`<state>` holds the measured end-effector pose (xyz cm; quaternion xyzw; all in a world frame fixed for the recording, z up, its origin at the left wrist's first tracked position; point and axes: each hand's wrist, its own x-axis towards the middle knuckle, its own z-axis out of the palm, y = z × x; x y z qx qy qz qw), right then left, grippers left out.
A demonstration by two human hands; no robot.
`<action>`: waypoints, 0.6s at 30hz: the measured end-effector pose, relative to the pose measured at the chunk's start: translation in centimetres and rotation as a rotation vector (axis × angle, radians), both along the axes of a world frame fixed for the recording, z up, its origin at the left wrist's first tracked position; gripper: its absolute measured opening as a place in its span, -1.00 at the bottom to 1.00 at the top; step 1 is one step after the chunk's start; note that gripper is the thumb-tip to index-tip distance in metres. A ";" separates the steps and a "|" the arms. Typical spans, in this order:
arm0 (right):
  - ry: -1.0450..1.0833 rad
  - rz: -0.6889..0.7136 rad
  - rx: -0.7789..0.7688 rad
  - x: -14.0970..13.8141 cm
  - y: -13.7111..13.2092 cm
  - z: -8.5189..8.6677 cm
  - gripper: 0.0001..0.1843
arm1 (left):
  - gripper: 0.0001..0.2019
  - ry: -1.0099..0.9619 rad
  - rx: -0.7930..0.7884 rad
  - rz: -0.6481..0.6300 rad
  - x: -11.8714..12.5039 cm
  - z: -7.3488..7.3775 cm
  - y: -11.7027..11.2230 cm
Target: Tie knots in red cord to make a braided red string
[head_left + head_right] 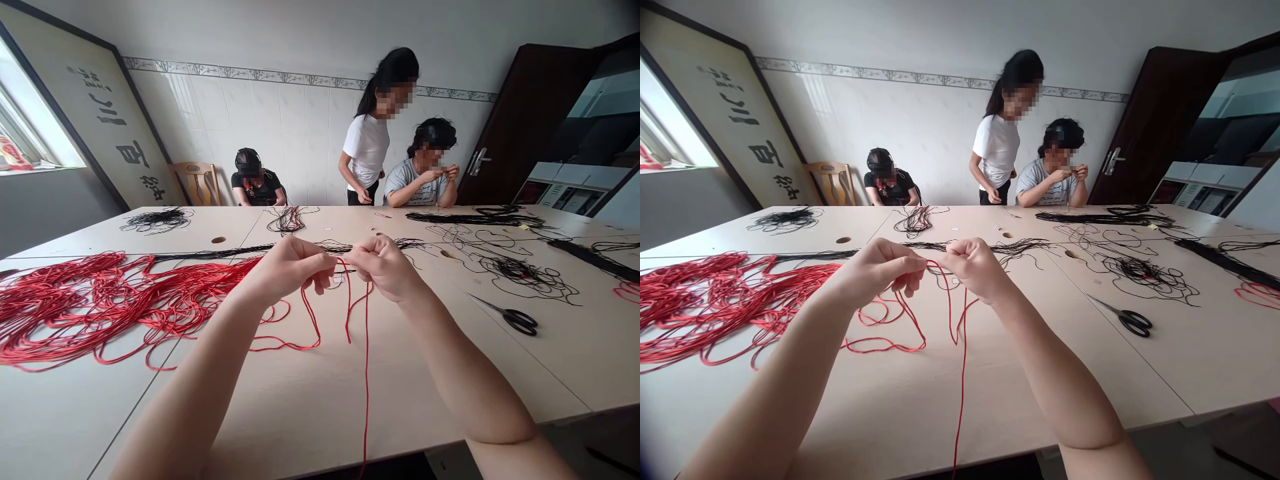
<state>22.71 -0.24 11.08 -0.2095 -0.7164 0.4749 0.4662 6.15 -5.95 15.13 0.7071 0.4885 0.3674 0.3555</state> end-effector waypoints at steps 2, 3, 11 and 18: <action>-0.034 -0.031 0.036 0.0 0.1 -0.1 -0.57 | -0.76 0.030 -0.006 0.017 -0.2 0.0 -0.1; -0.063 -0.041 0.046 0.1 0.2 -0.2 -0.58 | -0.76 0.045 -0.008 0.015 -0.3 0.0 -0.1; -0.345 -0.189 0.077 1.5 0.9 -0.2 -0.67 | -0.73 0.038 -0.103 -0.111 -0.3 -0.1 -0.2; -0.154 0.319 -0.139 1.5 -0.7 1.0 -0.63 | -0.61 -0.031 -0.155 -0.195 0.0 0.2 -0.8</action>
